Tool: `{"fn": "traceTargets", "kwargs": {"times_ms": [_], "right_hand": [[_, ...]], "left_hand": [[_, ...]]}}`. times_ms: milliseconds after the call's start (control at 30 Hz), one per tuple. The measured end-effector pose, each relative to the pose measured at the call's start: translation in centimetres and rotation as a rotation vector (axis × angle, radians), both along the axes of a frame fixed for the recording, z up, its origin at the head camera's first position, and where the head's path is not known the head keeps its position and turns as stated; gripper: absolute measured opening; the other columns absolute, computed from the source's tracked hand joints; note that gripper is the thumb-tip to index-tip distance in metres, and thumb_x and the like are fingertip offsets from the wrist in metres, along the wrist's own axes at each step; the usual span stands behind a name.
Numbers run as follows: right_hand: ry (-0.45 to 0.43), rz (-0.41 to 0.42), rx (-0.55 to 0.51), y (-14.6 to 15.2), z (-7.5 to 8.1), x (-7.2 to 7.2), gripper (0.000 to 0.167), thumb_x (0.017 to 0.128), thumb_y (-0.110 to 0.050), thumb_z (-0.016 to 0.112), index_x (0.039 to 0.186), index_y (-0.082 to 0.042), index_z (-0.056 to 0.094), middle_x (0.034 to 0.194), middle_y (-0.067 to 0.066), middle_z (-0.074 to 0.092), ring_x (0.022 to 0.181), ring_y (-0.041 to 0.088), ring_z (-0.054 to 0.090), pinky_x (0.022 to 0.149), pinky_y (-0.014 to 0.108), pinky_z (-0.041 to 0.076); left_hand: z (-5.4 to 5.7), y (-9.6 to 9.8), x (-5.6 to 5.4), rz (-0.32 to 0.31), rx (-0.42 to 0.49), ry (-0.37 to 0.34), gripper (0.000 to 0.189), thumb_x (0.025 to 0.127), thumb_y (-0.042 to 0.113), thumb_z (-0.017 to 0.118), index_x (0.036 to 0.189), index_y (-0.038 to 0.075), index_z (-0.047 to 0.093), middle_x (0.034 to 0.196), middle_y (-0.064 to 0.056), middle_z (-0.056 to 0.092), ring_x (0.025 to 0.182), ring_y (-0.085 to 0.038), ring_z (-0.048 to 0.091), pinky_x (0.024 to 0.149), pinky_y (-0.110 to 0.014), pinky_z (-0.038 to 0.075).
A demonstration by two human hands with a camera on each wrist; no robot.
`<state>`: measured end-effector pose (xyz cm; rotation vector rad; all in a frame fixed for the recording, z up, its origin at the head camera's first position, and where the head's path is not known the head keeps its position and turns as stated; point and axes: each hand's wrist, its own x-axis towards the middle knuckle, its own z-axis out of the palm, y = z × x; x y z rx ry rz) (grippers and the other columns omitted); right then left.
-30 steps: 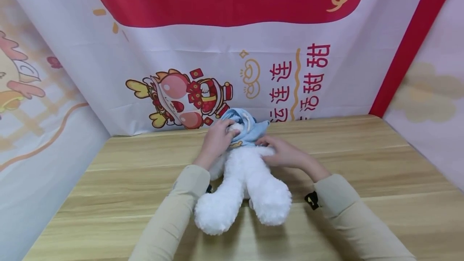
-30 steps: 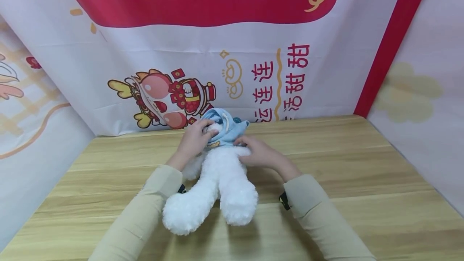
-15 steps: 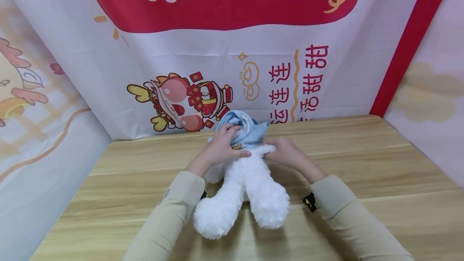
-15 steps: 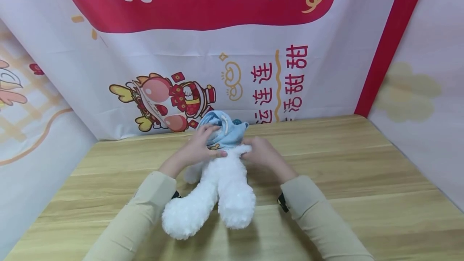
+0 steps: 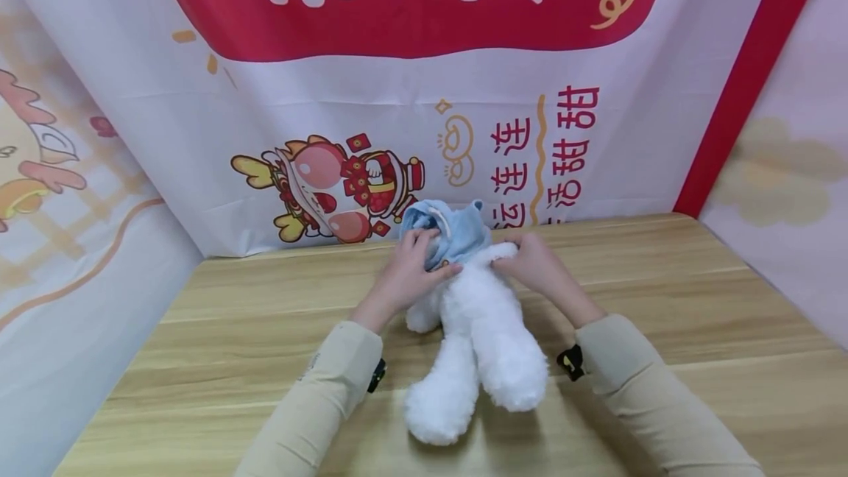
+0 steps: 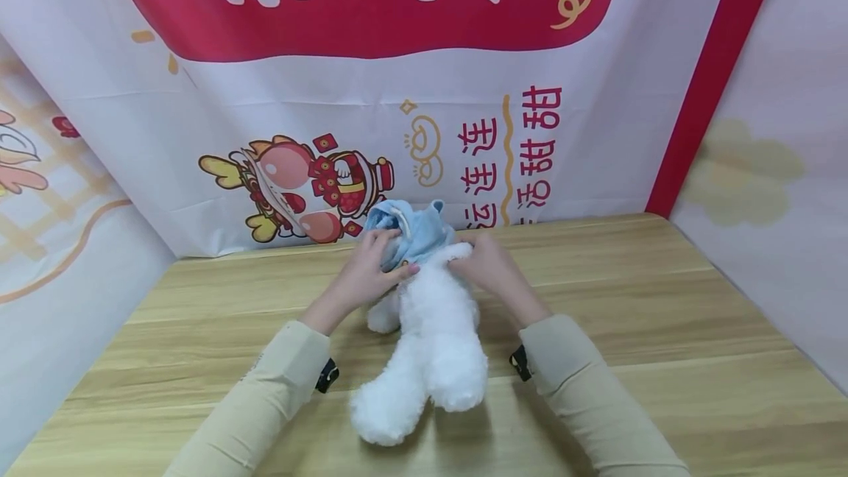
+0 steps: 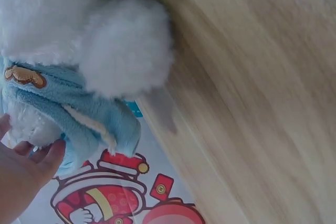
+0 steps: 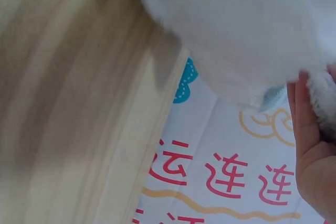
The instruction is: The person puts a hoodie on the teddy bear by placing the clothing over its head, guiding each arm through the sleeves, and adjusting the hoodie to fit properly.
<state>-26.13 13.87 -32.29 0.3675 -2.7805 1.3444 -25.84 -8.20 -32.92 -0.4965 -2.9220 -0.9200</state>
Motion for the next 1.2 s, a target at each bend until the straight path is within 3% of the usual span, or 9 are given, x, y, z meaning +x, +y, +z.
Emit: {"fn": "traceTargets", "kwargs": {"times_ms": [200, 433, 567, 700, 833, 933, 1067, 1200], "right_hand": [[0.067, -0.051, 0.004, 0.4, 1.5, -0.2, 0.016, 0.078, -0.01, 0.067, 0.09, 0.001, 0.065, 0.081, 0.015, 0.064, 0.067, 0.017, 0.055, 0.06, 0.024, 0.048], [0.078, -0.034, 0.036, 0.3, 2.8, 0.1, 0.038, 0.081, -0.011, 0.067, 0.117, 0.001, 0.064, 0.112, 0.022, 0.066, 0.091, 0.028, 0.061, 0.078, 0.038, 0.054], [0.052, 0.003, 0.034, 0.2, 2.2, 0.0, 0.029, 0.083, -0.014, 0.066, 0.108, 0.001, 0.065, 0.106, 0.022, 0.066, 0.089, 0.027, 0.061, 0.076, 0.035, 0.053], [0.067, 0.028, 0.004, 0.0, 1.6, -0.2, 0.019, 0.084, -0.016, 0.067, 0.095, 0.0, 0.065, 0.092, 0.017, 0.065, 0.08, 0.022, 0.057, 0.068, 0.028, 0.048], [0.082, 0.061, -0.01, -0.3, 1.4, -0.2, 0.015, 0.085, -0.016, 0.067, 0.088, -0.002, 0.064, 0.087, 0.013, 0.063, 0.077, 0.019, 0.055, 0.068, 0.026, 0.045], [0.07, 0.121, -0.04, -0.5, 1.4, -0.2, 0.021, 0.088, -0.018, 0.065, 0.103, -0.004, 0.066, 0.098, 0.014, 0.066, 0.087, 0.022, 0.059, 0.078, 0.03, 0.049], [0.059, 0.223, -0.118, -0.9, 1.1, -0.2, 0.033, 0.093, -0.018, 0.059, 0.123, -0.004, 0.06, 0.12, 0.016, 0.064, 0.111, 0.029, 0.06, 0.098, 0.041, 0.048], [0.079, 0.288, -0.152, -0.9, 0.7, -0.2, 0.035, 0.095, -0.014, 0.056, 0.127, 0.0, 0.055, 0.13, 0.019, 0.056, 0.124, 0.035, 0.052, 0.107, 0.047, 0.041]], "left_hand": [[-0.1, 1.2, 0.2, 0.006, -0.038, 0.002, 0.096, 0.081, 0.064, 0.062, 0.152, 0.013, 0.021, 0.154, -0.013, 0.025, 0.142, -0.033, 0.026, 0.113, -0.052, 0.031], [-0.9, 1.5, 0.0, -0.004, 0.055, -0.082, 0.098, 0.084, 0.059, 0.062, 0.153, 0.007, 0.014, 0.159, -0.018, 0.016, 0.146, -0.036, 0.021, 0.116, -0.051, 0.025], [-1.7, 1.1, -0.2, -0.019, 0.061, -0.111, 0.095, 0.086, 0.055, 0.061, 0.153, 0.006, 0.014, 0.158, -0.02, 0.017, 0.145, -0.035, 0.022, 0.117, -0.049, 0.024], [-1.7, 0.7, -0.4, 0.041, 0.095, -0.113, 0.091, 0.084, 0.055, 0.065, 0.15, 0.007, 0.024, 0.151, -0.02, 0.029, 0.139, -0.035, 0.034, 0.113, -0.049, 0.032], [-0.7, 0.6, -0.2, 0.083, 0.157, -0.064, 0.082, 0.079, 0.053, 0.072, 0.138, 0.007, 0.039, 0.136, -0.015, 0.039, 0.125, -0.03, 0.046, 0.106, -0.046, 0.041], [0.1, 0.7, 0.0, 0.01, 0.188, 0.018, 0.075, 0.079, 0.046, 0.074, 0.135, 0.008, 0.041, 0.134, -0.012, 0.042, 0.124, -0.028, 0.047, 0.106, -0.045, 0.042], [0.9, 0.8, 0.2, -0.104, 0.176, 0.137, 0.062, 0.087, 0.038, 0.068, 0.139, 0.012, 0.044, 0.139, -0.011, 0.048, 0.13, -0.027, 0.046, 0.108, -0.048, 0.039], [1.0, 0.8, 0.2, -0.124, 0.123, 0.238, 0.036, 0.095, 0.025, 0.058, 0.129, 0.014, 0.057, 0.131, -0.008, 0.058, 0.125, -0.026, 0.052, 0.105, -0.045, 0.043]]}}
